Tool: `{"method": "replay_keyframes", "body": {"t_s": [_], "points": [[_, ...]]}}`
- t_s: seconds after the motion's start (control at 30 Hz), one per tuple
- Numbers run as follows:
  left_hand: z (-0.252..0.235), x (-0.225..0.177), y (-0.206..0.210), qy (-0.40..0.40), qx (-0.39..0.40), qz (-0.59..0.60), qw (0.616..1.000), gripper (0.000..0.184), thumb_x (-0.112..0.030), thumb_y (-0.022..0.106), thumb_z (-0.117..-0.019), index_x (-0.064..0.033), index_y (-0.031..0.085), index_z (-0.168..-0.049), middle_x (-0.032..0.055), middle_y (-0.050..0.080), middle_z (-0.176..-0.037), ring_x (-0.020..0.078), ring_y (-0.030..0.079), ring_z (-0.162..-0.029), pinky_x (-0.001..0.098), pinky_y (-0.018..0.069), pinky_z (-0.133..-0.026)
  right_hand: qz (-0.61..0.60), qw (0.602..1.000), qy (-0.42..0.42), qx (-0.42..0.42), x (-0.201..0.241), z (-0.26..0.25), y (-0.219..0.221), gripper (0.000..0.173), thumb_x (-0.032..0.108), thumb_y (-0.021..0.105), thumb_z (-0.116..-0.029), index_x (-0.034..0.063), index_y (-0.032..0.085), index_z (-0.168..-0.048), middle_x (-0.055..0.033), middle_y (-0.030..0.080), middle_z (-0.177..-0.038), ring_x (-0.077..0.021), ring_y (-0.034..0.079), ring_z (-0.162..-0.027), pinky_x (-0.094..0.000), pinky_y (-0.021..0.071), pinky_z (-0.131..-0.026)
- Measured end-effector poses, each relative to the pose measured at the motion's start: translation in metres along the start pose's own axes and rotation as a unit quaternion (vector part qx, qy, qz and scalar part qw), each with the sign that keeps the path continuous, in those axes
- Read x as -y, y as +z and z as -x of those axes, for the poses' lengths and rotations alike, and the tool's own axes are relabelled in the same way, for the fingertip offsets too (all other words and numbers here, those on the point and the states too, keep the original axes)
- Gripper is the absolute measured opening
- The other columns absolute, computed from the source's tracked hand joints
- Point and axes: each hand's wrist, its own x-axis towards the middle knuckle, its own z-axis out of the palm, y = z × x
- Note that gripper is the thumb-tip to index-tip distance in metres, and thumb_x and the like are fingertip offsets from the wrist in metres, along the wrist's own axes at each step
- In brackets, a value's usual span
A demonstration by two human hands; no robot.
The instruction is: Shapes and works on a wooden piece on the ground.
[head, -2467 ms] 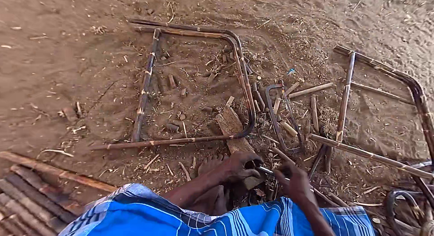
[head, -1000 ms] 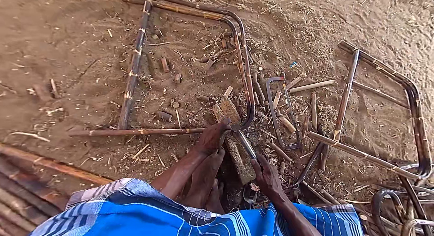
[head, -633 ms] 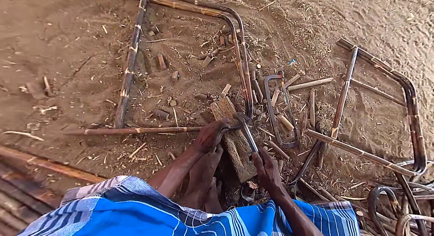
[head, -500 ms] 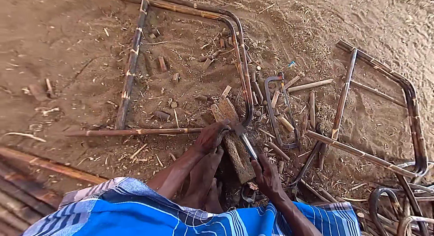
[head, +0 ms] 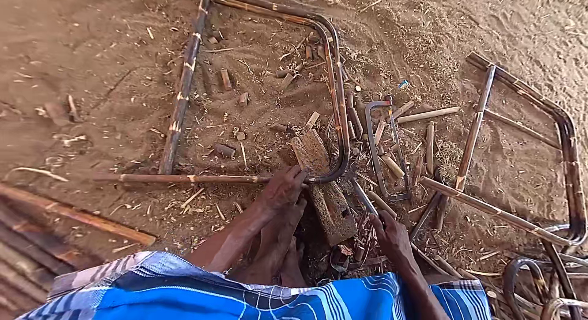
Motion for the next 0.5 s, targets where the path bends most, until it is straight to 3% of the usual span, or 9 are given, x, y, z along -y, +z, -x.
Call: {"method": "replay_keyframes", "body": {"t_s": [0.03, 0.07, 0.1, 0.13, 0.2, 0.27, 0.33, 0.4, 0.5], "points": [[0.001, -0.001, 0.001, 0.005, -0.005, 0.000, 1.000, 0.026, -0.025, 0.065, -0.1008, -0.0041, 0.070, -0.116, 0.0150, 0.068, -0.109, 0.0318, 0.068, -0.103, 0.0454, 0.0572, -0.092, 0.028, 0.999, -0.021, -0.033, -0.002, -0.005, 0.004, 0.044, 0.055, 0.052, -0.1017, 0.0163, 0.072, -0.106, -0.0046, 0.069, -0.082, -0.0255, 0.068, -0.074, -0.0523, 0.0550, -0.068], [0.002, -0.002, 0.003, 0.002, -0.012, -0.005, 1.000, 0.027, -0.025, 0.065, -0.1010, -0.0044, 0.071, -0.117, 0.0153, 0.068, -0.111, 0.0323, 0.068, -0.105, 0.0463, 0.0571, -0.092, 0.025, 0.997, -0.056, -0.055, 0.002, -0.012, 0.006, 0.039, 0.049, 0.063, -0.0985, 0.0151, 0.074, -0.113, -0.0058, 0.072, -0.106, -0.0263, 0.070, -0.095, -0.0530, 0.0566, -0.084], [0.002, -0.003, 0.006, -0.007, -0.016, -0.015, 1.000, 0.027, -0.024, 0.064, -0.1015, -0.0057, 0.071, -0.119, 0.0148, 0.069, -0.114, 0.0326, 0.068, -0.107, 0.0474, 0.0568, -0.093, 0.016, 0.992, -0.109, -0.065, 0.012, -0.023, 0.008, 0.040, 0.044, 0.070, -0.0955, 0.0153, 0.072, -0.123, -0.0061, 0.068, -0.126, -0.0256, 0.066, -0.112, -0.0509, 0.0543, -0.096], [0.003, -0.005, 0.009, -0.020, -0.017, -0.025, 0.999, 0.026, -0.023, 0.062, -0.1023, -0.0068, 0.071, -0.120, 0.0142, 0.070, -0.116, 0.0330, 0.068, -0.110, 0.0489, 0.0561, -0.093, 0.015, 0.983, -0.171, -0.067, 0.026, -0.036, 0.009, 0.044, 0.042, 0.073, -0.0935, 0.0146, 0.070, -0.128, -0.0076, 0.065, -0.131, -0.0255, 0.063, -0.120, -0.0485, 0.0535, -0.101], [0.001, -0.011, 0.012, -0.048, -0.003, -0.034, 0.998, 0.024, -0.016, 0.060, -0.1011, -0.0051, 0.070, -0.120, 0.0154, 0.069, -0.116, 0.0352, 0.066, -0.111, 0.0516, 0.0547, -0.093, 0.008, 0.957, -0.287, -0.044, 0.064, -0.069, 0.014, 0.046, 0.040, 0.074, -0.0932, 0.0125, 0.069, -0.130, -0.0080, 0.065, -0.133, -0.0242, 0.059, -0.128, -0.0449, 0.0496, -0.109], [-0.001, -0.018, 0.011, -0.071, 0.005, -0.023, 0.997, 0.023, -0.007, 0.061, -0.0967, -0.0024, 0.070, -0.117, 0.0181, 0.069, -0.115, 0.0375, 0.066, -0.111, 0.0544, 0.0541, -0.095, 0.026, 0.930, -0.367, 0.000, 0.091, -0.106, 0.024, 0.038, 0.034, 0.072, -0.0951, 0.0097, 0.070, -0.124, -0.0087, 0.066, -0.130, -0.0250, 0.059, -0.128, -0.0427, 0.0488, -0.109], [-0.003, -0.018, 0.008, -0.081, 0.004, -0.017, 0.997, 0.024, -0.004, 0.063, -0.0938, -0.0017, 0.070, -0.116, 0.0190, 0.069, -0.113, 0.0380, 0.067, -0.109, 0.0550, 0.0542, -0.093, 0.060, 0.899, -0.434, 0.027, 0.105, -0.133, 0.029, 0.019, 0.021, 0.065, -0.0989, 0.0054, 0.073, -0.106, -0.0112, 0.070, -0.111, -0.0275, 0.065, -0.112, -0.0417, 0.0533, -0.100], [-0.006, -0.018, 0.006, -0.084, 0.002, -0.020, 0.996, 0.023, -0.005, 0.064, -0.0929, -0.0016, 0.071, -0.115, 0.0190, 0.069, -0.111, 0.0380, 0.067, -0.106, 0.0542, 0.0546, -0.091, 0.108, 0.874, -0.471, 0.049, 0.112, -0.143, 0.022, 0.019, 0.016, 0.059, -0.1008, 0.0034, 0.073, -0.097, -0.0126, 0.069, -0.100, -0.0291, 0.067, -0.104, -0.0424, 0.0546, -0.096], [-0.006, -0.024, 0.005, -0.090, 0.019, -0.025, 0.996, 0.022, -0.010, 0.064, -0.0958, -0.0018, 0.070, -0.116, 0.0184, 0.070, -0.114, 0.0376, 0.067, -0.110, 0.0551, 0.0537, -0.093, 0.180, 0.851, -0.488, 0.075, 0.113, -0.141, 0.022, 0.019, 0.014, 0.057, -0.1009, 0.0005, 0.069, -0.104, -0.0167, 0.065, -0.109, -0.0329, 0.064, -0.111, -0.0446, 0.0513, -0.102]]}}
